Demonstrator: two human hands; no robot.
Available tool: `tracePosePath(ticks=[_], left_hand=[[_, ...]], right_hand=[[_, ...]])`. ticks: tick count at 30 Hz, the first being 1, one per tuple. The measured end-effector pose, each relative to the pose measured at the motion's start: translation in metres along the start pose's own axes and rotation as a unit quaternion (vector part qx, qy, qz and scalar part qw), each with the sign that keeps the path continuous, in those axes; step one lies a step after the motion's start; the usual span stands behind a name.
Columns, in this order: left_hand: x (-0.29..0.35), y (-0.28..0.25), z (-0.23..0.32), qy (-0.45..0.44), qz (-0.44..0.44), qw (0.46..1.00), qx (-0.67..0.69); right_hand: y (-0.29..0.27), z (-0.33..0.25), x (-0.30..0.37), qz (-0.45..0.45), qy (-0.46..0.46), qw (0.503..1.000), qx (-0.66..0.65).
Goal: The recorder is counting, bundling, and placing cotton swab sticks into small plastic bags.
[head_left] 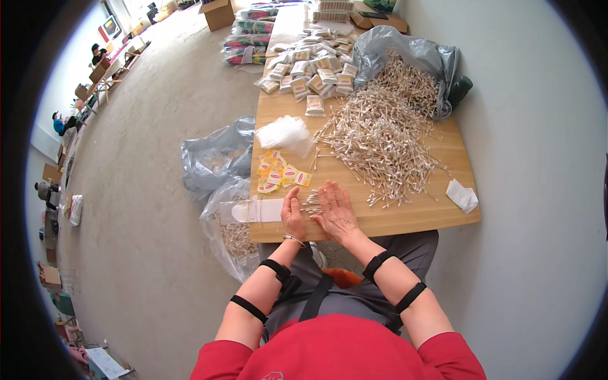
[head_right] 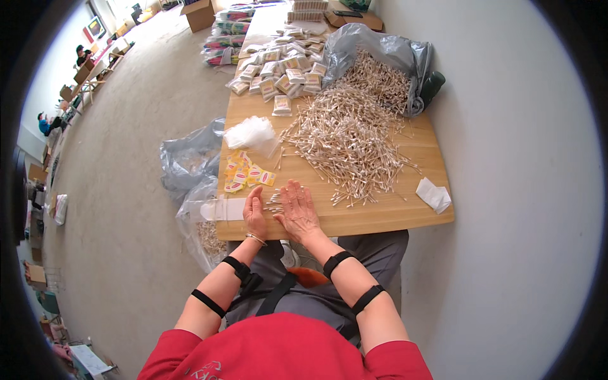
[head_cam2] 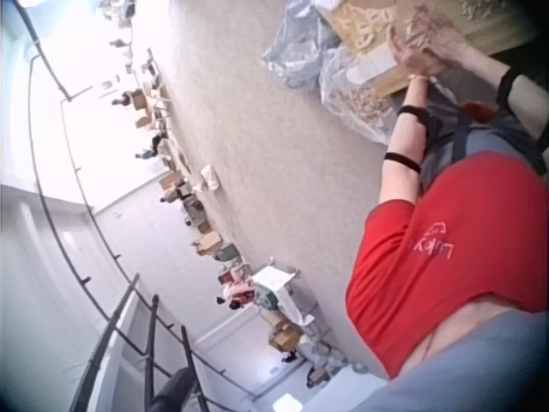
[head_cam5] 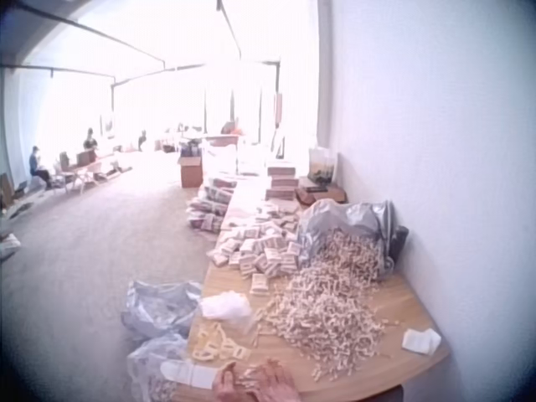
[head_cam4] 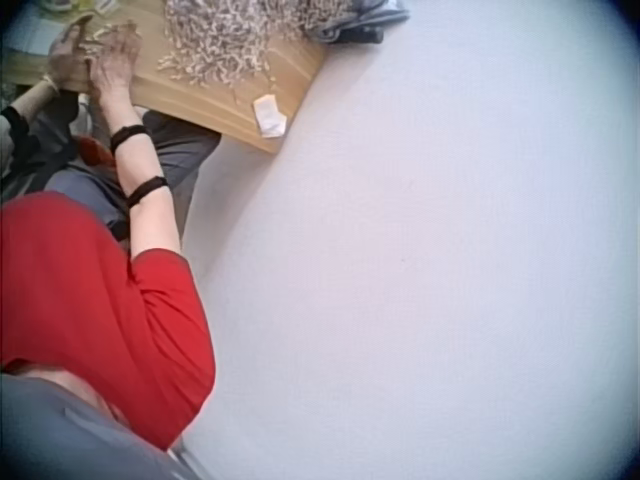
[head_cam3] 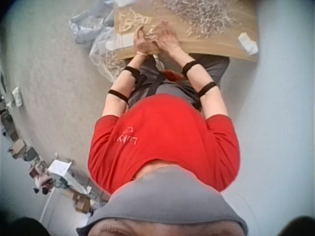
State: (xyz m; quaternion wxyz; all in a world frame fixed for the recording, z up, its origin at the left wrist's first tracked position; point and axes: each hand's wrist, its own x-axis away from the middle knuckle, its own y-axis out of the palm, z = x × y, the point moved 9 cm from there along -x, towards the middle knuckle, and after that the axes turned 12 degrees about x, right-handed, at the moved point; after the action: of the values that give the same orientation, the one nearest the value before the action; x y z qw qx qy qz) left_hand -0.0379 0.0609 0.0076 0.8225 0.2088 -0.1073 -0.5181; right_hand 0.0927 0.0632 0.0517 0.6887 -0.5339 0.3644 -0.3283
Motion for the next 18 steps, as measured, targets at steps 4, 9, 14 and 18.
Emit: tracePosePath(ticks=[4, 9, 14, 18], left_hand=[[-0.003, 0.004, 0.002, 0.028, -0.035, 0.996, -0.073], [-0.003, 0.012, 0.006, 0.008, -0.044, 0.998, -0.039], [-0.005, 0.010, 0.006, 0.007, -0.030, 0.999, -0.019], [-0.008, 0.013, 0.005, 0.011, -0.059, 0.997, -0.039]], right_hand=[[0.010, -0.010, 0.001, -0.037, -0.040, 0.996, -0.077], [0.016, -0.001, -0.013, -0.057, 0.004, 0.997, -0.058], [0.017, 0.008, -0.010, -0.033, 0.030, 0.996, -0.078], [0.010, 0.019, -0.008, -0.012, 0.062, 0.996, -0.057]])
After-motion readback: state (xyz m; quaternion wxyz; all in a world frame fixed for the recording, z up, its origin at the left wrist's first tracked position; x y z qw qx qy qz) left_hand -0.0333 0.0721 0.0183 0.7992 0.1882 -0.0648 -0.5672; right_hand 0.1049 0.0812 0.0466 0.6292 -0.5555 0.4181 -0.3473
